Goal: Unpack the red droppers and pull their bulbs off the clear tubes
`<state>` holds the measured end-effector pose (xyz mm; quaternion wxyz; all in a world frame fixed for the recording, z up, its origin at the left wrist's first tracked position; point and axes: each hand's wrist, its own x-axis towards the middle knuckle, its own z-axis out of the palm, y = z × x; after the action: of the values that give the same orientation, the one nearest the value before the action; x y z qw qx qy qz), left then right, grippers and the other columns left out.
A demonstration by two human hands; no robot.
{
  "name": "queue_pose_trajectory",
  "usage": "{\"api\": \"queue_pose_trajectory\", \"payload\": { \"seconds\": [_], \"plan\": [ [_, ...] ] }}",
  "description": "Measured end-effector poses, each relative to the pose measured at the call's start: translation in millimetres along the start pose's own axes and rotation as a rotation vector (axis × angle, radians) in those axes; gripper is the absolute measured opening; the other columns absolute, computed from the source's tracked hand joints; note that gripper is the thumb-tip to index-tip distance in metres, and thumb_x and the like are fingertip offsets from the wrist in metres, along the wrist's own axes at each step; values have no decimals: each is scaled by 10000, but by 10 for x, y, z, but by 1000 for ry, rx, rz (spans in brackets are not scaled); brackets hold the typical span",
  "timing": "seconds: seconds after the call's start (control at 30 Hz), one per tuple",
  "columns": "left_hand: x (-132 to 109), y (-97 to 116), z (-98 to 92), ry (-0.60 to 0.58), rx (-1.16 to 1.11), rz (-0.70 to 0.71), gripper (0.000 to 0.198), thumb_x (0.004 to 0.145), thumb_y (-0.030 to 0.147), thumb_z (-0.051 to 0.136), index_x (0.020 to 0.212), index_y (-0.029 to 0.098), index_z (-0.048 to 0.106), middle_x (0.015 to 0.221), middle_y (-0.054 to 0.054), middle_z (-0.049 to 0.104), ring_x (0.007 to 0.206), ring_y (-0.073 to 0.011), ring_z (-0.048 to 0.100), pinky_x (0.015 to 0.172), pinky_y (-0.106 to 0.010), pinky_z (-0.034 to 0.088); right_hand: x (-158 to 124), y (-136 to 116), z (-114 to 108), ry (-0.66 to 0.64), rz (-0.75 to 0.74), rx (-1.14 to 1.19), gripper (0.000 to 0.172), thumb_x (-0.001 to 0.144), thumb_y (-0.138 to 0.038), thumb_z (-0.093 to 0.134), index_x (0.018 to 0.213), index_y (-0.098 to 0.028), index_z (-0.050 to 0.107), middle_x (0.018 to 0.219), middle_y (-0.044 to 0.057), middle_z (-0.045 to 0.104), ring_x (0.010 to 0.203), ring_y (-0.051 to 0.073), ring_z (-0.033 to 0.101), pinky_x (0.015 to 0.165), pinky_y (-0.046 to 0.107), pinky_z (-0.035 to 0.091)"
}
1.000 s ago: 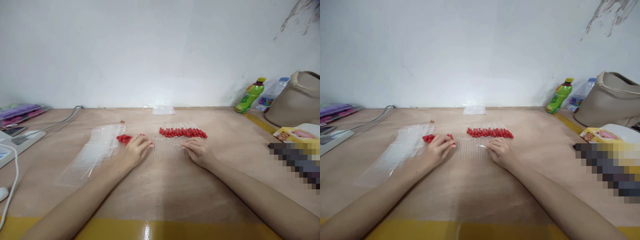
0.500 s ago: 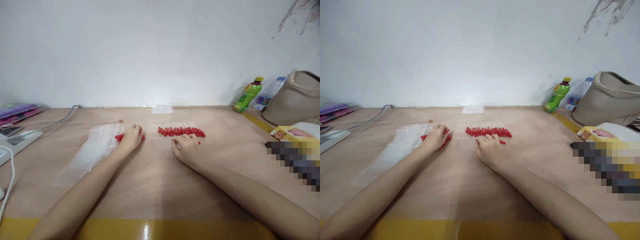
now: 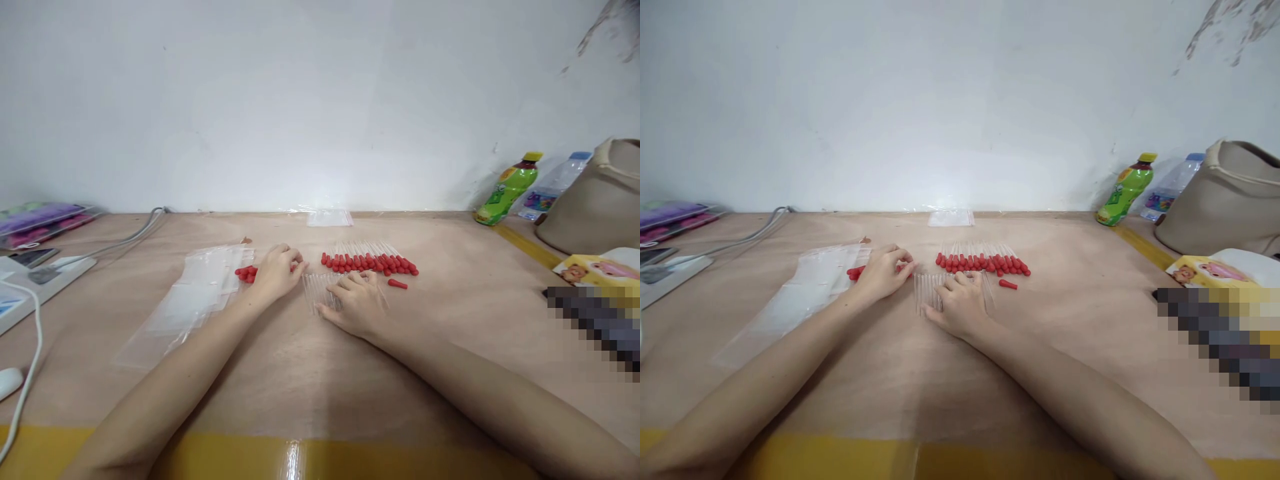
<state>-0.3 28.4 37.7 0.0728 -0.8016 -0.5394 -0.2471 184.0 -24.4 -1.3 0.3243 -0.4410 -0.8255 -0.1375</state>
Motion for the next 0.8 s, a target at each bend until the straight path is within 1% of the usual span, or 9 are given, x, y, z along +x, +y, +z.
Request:
{"api": "queue_pose_trajectory", "payload": {
  "seconds": [0.1,0.17,0.37,0.43,0.5,0.6,0.7,0.77,0.8],
  "plan": [
    [130,86,78,-81,36,-44,195,791,341,512,777,184,627,813,-54,575,845,-211,536,775,-323,407,-3,-12,-26,-9,21,18,386,719,-544,549,681,-175,654,728,60,633,770,192,481,770,380,237],
    [237,130,147,-155,70,-95,230,787,367,499,806,190,644,870,-70,587,908,-233,527,806,-343,402,-17,8,-35,7,34,34,393,731,-549,539,673,-179,656,721,57,626,766,188,482,776,382,235],
    [488,205,351,-263,106,-223,392,763,493,450,770,186,694,948,-124,606,992,-299,504,834,-400,389,-145,188,-71,65,72,87,291,774,-458,547,733,-201,677,679,21,618,743,157,495,788,364,236],
    [536,227,412,-292,102,-257,400,738,519,465,759,195,699,945,-121,616,992,-303,506,818,-393,397,-203,249,-98,66,68,81,257,776,-423,559,726,-201,679,664,17,618,731,151,496,783,357,237],
    [576,247,462,-308,100,-294,370,718,499,496,764,194,699,934,-122,623,989,-305,509,797,-382,404,-253,295,-125,74,81,78,228,776,-391,567,718,-202,680,646,14,615,712,144,494,772,351,240],
    [606,263,473,-293,107,-344,332,718,444,513,769,169,692,925,-139,620,974,-311,515,773,-382,409,-299,342,-153,93,142,98,195,768,-364,581,703,-207,676,619,7,602,684,141,495,760,349,253],
    [534,253,371,-226,117,-340,326,761,412,475,771,156,676,964,-144,594,995,-309,495,805,-399,394,-318,388,-152,112,192,120,171,767,-350,580,735,-208,670,637,13,595,690,155,508,759,361,289],
    [395,227,254,-151,119,-276,293,785,376,461,800,155,653,981,-130,577,1003,-290,481,844,-400,376,-319,424,-143,135,188,157,168,774,-323,564,838,-201,659,722,34,607,745,175,530,758,361,339],
    [298,207,193,-107,118,-227,257,789,348,468,818,154,634,970,-117,574,992,-274,481,860,-396,369,-316,441,-140,150,175,183,199,779,-308,551,916,-196,642,799,51,615,800,188,541,763,360,369]
  ]
}}
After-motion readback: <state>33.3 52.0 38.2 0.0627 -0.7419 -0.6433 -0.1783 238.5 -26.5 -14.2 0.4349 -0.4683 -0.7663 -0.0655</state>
